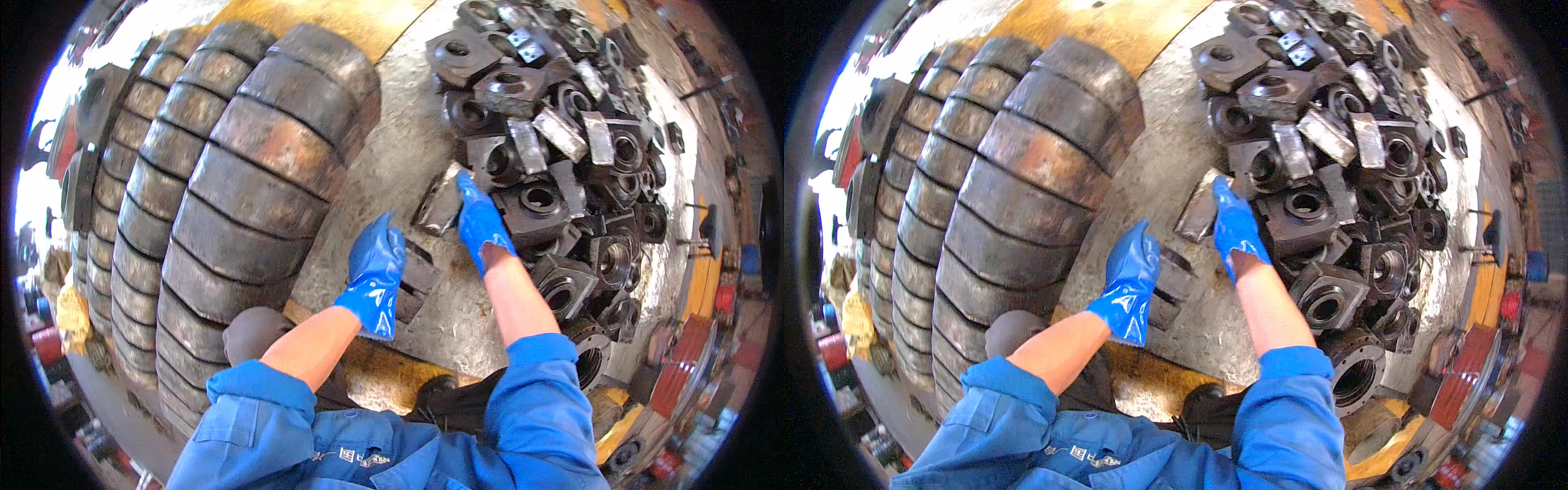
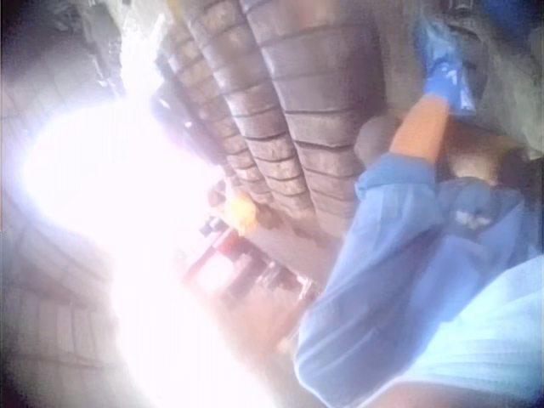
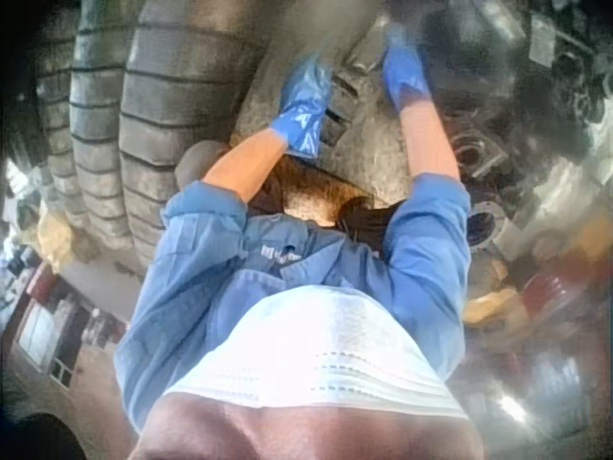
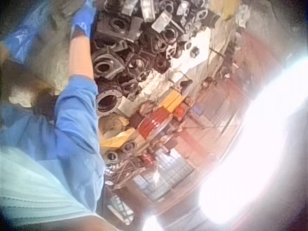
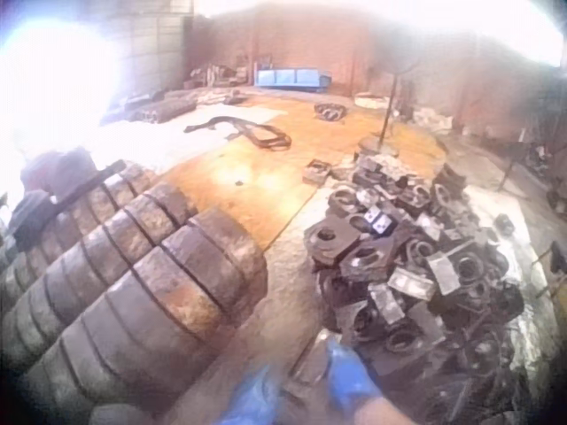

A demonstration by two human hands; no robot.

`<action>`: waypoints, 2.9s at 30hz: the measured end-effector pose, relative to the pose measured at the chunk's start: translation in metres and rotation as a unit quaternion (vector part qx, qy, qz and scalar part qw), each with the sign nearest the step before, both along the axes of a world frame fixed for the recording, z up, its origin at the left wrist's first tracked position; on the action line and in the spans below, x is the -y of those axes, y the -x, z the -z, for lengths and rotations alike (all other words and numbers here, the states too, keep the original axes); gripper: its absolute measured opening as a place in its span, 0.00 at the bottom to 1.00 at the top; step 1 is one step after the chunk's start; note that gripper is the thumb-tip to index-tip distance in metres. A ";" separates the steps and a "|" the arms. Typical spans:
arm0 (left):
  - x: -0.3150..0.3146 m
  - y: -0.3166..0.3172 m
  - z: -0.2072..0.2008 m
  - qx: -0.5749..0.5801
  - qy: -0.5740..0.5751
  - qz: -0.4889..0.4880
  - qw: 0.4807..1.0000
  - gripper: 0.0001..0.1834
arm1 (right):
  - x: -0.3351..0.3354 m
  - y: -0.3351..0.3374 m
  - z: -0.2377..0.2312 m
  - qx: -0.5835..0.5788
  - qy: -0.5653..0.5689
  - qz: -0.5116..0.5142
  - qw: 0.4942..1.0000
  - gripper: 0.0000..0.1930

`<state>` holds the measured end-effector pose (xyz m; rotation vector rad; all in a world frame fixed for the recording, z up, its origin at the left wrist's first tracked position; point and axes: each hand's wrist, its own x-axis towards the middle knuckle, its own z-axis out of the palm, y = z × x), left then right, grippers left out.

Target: The person organizes heavy metal industrial components on the floor by hand, picking up blocks and circular parts from a pile and arranging them into neat rows.

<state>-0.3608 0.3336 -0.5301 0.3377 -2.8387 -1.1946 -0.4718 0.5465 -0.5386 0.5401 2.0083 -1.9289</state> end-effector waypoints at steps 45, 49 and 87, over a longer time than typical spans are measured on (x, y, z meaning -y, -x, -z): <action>0.007 0.000 0.031 -0.019 -0.038 0.066 0.997 0.29 | -0.007 -0.064 0.077 -0.047 0.171 -0.013 0.984 0.23; 0.008 0.005 0.036 -0.011 -0.004 0.052 0.999 0.32 | -0.002 -0.052 0.102 -0.041 0.174 -0.041 0.983 0.21; -0.037 -0.143 0.040 -0.012 0.213 0.254 0.943 0.23 | 0.026 -0.119 0.021 0.032 0.209 0.089 0.973 0.30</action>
